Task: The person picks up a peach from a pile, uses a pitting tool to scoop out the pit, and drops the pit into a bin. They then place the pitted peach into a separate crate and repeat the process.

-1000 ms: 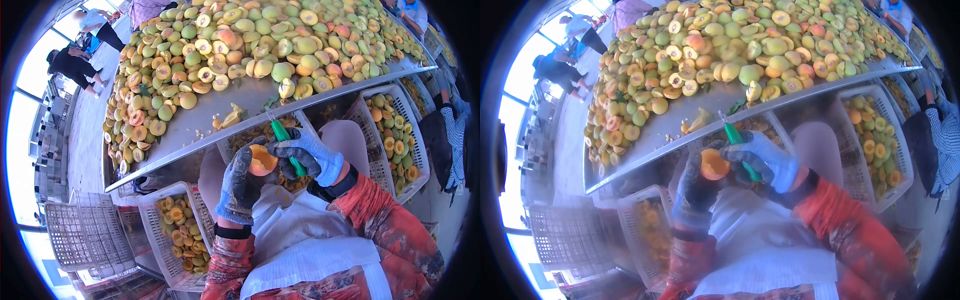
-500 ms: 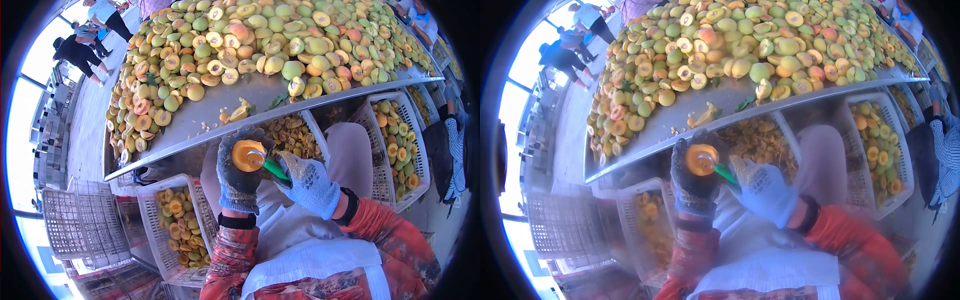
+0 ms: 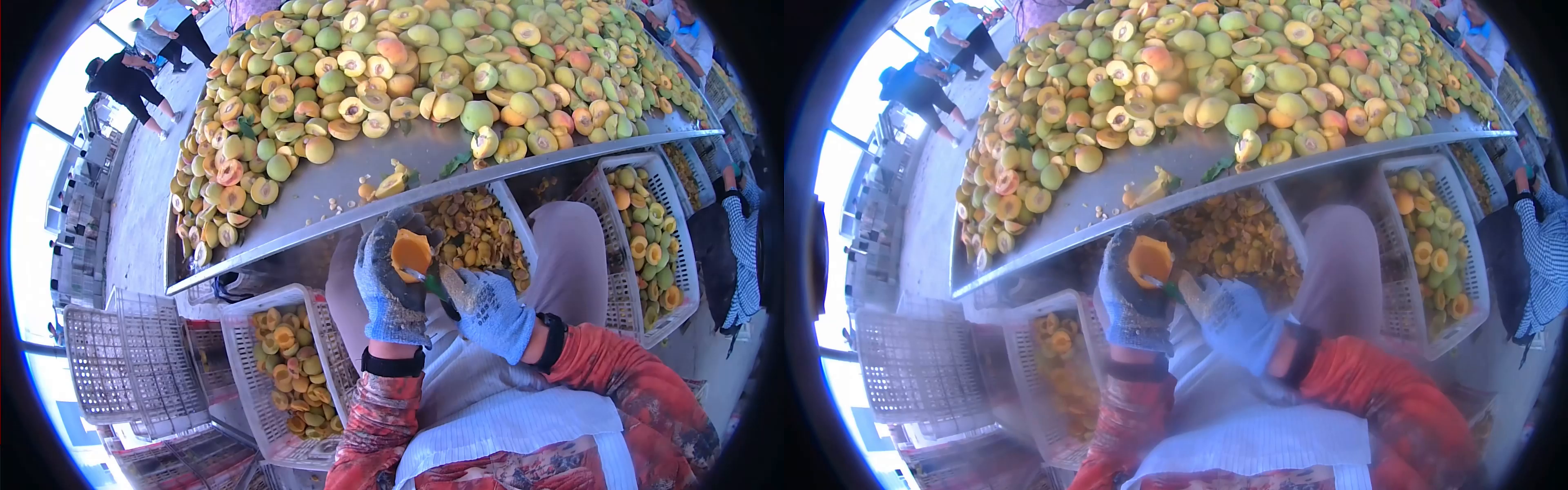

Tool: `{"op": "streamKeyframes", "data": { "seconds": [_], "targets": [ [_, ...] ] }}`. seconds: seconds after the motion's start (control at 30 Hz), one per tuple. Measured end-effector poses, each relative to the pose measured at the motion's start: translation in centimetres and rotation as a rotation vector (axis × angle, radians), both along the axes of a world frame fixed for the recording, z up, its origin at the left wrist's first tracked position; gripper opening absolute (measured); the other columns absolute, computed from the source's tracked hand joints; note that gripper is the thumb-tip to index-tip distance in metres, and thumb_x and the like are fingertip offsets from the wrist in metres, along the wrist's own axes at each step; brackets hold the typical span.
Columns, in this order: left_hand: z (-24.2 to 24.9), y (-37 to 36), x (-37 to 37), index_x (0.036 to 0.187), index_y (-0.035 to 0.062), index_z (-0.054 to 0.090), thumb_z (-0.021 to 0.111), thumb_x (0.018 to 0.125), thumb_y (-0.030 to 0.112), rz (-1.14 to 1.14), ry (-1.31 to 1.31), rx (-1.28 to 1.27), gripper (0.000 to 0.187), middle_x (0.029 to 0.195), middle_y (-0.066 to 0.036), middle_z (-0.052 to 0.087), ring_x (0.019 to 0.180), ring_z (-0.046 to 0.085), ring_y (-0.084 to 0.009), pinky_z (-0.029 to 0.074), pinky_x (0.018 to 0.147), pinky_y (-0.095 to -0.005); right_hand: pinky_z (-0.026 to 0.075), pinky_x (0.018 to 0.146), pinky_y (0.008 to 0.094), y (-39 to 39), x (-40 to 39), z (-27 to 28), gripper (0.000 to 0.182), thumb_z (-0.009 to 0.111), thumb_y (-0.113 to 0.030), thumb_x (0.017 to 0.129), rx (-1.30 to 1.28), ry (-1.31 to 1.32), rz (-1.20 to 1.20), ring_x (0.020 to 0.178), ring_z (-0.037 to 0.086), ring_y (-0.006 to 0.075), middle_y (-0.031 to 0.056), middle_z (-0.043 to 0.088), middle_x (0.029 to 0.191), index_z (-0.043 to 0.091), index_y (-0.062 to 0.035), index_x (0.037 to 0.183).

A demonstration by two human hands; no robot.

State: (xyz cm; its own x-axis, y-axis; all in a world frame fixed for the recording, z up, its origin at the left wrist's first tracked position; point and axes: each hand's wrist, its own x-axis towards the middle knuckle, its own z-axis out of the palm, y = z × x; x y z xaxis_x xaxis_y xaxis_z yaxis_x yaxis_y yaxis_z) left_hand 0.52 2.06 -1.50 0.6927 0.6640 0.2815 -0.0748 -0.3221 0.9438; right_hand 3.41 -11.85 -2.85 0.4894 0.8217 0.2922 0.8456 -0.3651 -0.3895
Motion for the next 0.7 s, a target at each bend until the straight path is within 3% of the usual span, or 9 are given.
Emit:
{"op": "streamKeyframes", "data": {
  "seconds": [0.03,0.1,0.43,0.47,0.5,0.53,0.57,0.63,0.7],
  "targets": [
    [0.1,0.0,0.1,0.100,-0.0043,0.058,0.053,0.085,0.016,0.000,0.000,-0.001,0.026,0.091,-0.015,0.060,0.084,0.060,-0.0262,0.054,0.074,-0.0407,0.047,0.056,0.0361,0.0,0.0,-0.1,0.044,0.053,-0.010,0.076,0.013,0.039,0.015,0.064,0.059,0.0265,0.0110,0.058,0.078,0.045,-0.0044,0.119],
    [0.6,-0.1,0.4,0.099,-0.0035,0.058,0.053,0.085,0.017,-0.071,-0.292,-1.165,0.026,0.091,-0.014,0.060,0.083,0.060,-0.0260,0.054,0.074,-0.0420,0.047,0.055,0.0382,0.0,0.1,0.1,0.040,0.058,-0.013,0.074,0.072,0.169,0.028,0.064,0.059,0.0301,0.0138,0.059,0.078,0.048,-0.0041,0.112],
    [0.2,-0.7,0.3,0.102,-0.0023,0.057,0.053,0.088,0.027,-0.249,-0.207,-1.166,0.033,0.092,-0.016,0.060,0.082,0.061,-0.0285,0.054,0.072,-0.0434,0.050,0.062,0.0378,-0.9,4.4,0.7,0.044,0.064,-0.019,0.074,-0.002,0.563,0.331,0.074,0.062,0.0339,0.0188,0.061,0.086,0.050,-0.0045,0.112],
    [0.2,-1.0,0.1,0.103,-0.0018,0.057,0.053,0.088,0.028,-0.274,-0.177,-0.904,0.033,0.093,-0.016,0.060,0.083,0.061,-0.0286,0.054,0.073,-0.0433,0.050,0.062,0.0378,-1.0,4.9,0.7,0.044,0.064,-0.019,0.074,-0.002,0.564,0.329,0.074,0.062,0.0339,0.0188,0.061,0.086,0.050,-0.0045,0.112],
    [0.4,-1.2,0.1,0.104,-0.0013,0.057,0.053,0.089,0.028,-0.296,-0.148,-0.641,0.033,0.093,-0.016,0.060,0.083,0.061,-0.0286,0.054,0.073,-0.0433,0.048,0.070,0.0343,-1.2,5.4,0.8,0.043,0.063,-0.014,0.074,0.028,0.731,0.365,0.082,0.060,0.0265,0.0144,0.060,0.092,0.050,-0.0053,0.114],
    [0.8,-1.2,0.3,0.104,-0.0013,0.057,0.053,0.089,0.028,-0.298,-0.148,-0.640,0.033,0.093,-0.016,0.060,0.083,0.061,-0.0286,0.054,0.073,-0.0433,0.046,0.077,0.0307,-1.2,5.8,0.8,0.043,0.062,-0.009,0.074,0.060,0.897,0.400,0.091,0.059,0.0192,0.0101,0.060,0.099,0.050,-0.0061,0.115],
    [1.7,-1.3,0.6,0.105,-0.0009,0.056,0.053,0.089,0.030,-0.307,-0.114,-0.705,0.035,0.093,-0.016,0.060,0.083,0.061,-0.0287,0.054,0.074,-0.0431,0.046,0.077,0.0307,-1.3,6.0,1.0,0.043,0.062,-0.009,0.074,0.058,0.894,0.401,0.091,0.059,0.0192,0.0101,0.060,0.099,0.050,-0.0061,0.115],
    [2.1,-0.9,1.5,0.107,-0.0006,0.055,0.053,0.089,0.031,-0.317,-0.080,-0.770,0.036,0.094,-0.016,0.060,0.083,0.061,-0.0288,0.054,0.075,-0.0430,0.044,0.083,0.0290,-1.4,6.2,1.9,0.046,0.065,-0.006,0.070,0.086,1.360,0.310,0.096,0.055,0.0148,0.0072,0.059,0.104,0.052,-0.0043,0.115],
    [1.5,0.2,2.7,0.110,0.0001,0.054,0.053,0.089,0.034,-0.207,-0.170,-1.350,0.040,0.096,-0.016,0.059,0.085,0.060,-0.0287,0.053,0.080,-0.0422,0.044,0.081,0.0303,-2.1,7.0,3.2,0.044,0.066,-0.008,0.070,0.096,1.421,0.311,0.093,0.056,0.0169,0.0083,0.059,0.102,0.053,-0.0040,0.113]
  ]
}}
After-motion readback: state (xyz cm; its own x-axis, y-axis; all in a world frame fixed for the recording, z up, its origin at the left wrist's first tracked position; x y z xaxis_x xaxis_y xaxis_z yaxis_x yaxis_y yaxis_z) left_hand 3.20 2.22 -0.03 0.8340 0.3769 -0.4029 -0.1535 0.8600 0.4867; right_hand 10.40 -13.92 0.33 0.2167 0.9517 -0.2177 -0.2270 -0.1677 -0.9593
